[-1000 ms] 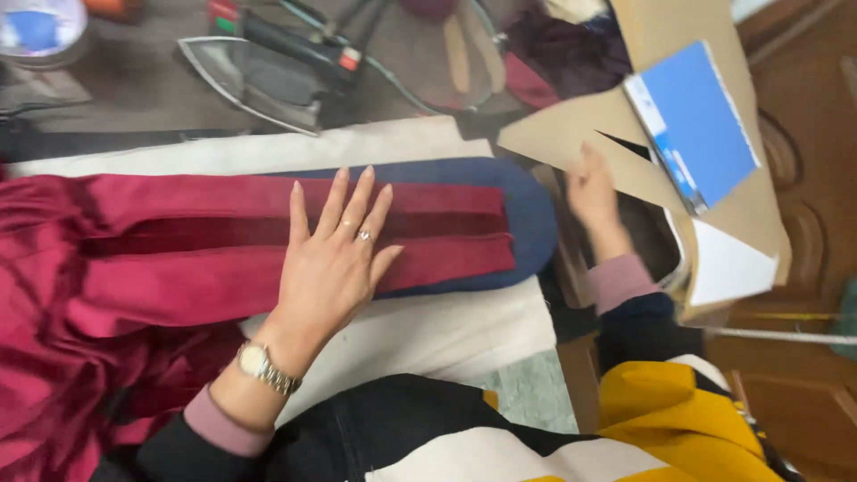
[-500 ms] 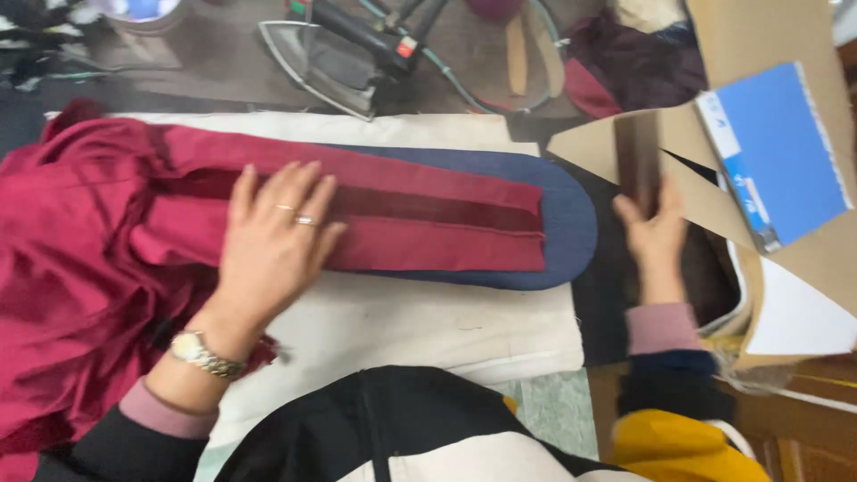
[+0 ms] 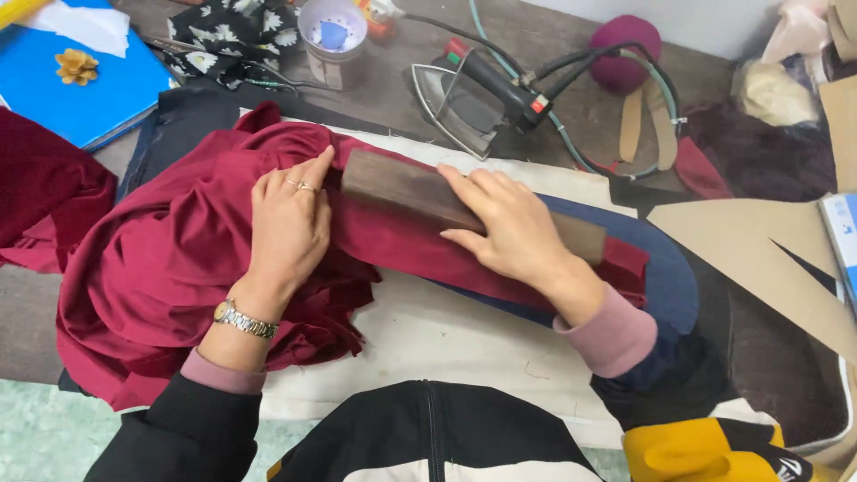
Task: The person is ironing a red garment, aligning the seams on a pressing board, and then folding the garment.
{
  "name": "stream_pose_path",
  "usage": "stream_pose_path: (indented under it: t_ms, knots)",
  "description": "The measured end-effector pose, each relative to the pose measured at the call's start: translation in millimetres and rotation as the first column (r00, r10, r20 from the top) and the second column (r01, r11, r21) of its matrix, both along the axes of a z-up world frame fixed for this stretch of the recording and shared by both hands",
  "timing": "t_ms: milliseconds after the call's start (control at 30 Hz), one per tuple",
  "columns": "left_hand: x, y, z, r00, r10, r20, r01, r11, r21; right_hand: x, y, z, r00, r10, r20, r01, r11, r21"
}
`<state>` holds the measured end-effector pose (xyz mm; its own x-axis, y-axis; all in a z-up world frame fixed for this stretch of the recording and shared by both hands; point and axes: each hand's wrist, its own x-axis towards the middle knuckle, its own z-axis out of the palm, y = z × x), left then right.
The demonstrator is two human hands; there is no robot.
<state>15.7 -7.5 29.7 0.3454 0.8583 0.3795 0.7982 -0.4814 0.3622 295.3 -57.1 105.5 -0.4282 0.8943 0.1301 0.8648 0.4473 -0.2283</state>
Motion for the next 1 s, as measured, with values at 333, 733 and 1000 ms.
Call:
stream_pose_path:
  t_ms: [333, 733, 1000]
  knots:
    - [7, 4, -9, 0.999, 0.049, 0.001, -0.049, 0.997, 0.052, -12, 14, -15, 0.998, -0.027, 0.053, 0.031, 0.996, -0.078]
    - [-9, 7, -18, 0.997, 0.062, -0.052, -0.055, 0.992, 0.112, 123, -67, 18, 0.928, -0.340, -0.155, 0.359, 0.926, 0.119]
    - [80, -23, 15, 0.984, -0.168, -0.067, 0.178, 0.963, 0.203, 308, -188, -103, 0.450, -0.885, -0.119, 0.890, 0.455, -0.014]
